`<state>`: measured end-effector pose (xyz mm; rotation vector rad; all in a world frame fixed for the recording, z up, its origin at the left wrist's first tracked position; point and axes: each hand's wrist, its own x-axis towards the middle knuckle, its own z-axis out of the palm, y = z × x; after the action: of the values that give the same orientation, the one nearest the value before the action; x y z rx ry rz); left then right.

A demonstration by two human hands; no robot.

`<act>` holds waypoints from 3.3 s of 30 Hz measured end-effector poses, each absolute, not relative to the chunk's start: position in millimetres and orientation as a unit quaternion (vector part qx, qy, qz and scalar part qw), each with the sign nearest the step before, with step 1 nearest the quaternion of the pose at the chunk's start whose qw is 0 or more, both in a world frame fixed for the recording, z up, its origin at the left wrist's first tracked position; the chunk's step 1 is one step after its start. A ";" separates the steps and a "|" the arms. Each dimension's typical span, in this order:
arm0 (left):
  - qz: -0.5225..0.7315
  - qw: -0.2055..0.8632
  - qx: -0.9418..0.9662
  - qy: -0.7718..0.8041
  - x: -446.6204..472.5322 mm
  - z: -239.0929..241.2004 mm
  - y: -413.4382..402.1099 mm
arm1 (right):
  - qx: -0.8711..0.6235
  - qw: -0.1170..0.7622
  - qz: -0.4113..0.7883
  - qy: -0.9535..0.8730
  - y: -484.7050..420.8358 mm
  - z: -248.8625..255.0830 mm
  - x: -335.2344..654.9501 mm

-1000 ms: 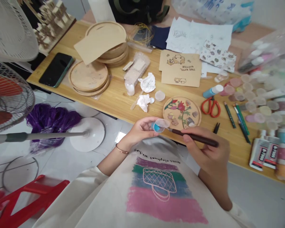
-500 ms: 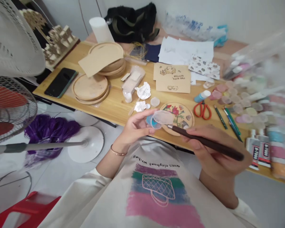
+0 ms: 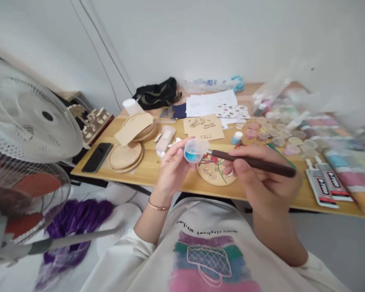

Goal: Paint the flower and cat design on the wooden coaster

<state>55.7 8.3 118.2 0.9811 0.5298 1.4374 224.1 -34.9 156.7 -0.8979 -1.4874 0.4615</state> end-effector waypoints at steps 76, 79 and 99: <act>0.568 0.612 0.479 0.272 85.1 97.6 -14.5 | -0.344 0.654 0.204 -0.642 -68.3 123.8 265.9; 0.567 0.614 0.480 0.265 84.2 97.6 -14.7 | -0.353 0.657 0.195 -0.637 -69.5 123.6 266.5; 0.586 0.582 0.501 0.258 93.5 109.4 -1.6 | -0.364 0.646 0.108 -0.662 -61.9 140.0 276.8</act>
<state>93.5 -1.6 109.4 1.1707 0.6035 1.3690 276.8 -61.9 140.0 -0.8290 -1.5053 0.2448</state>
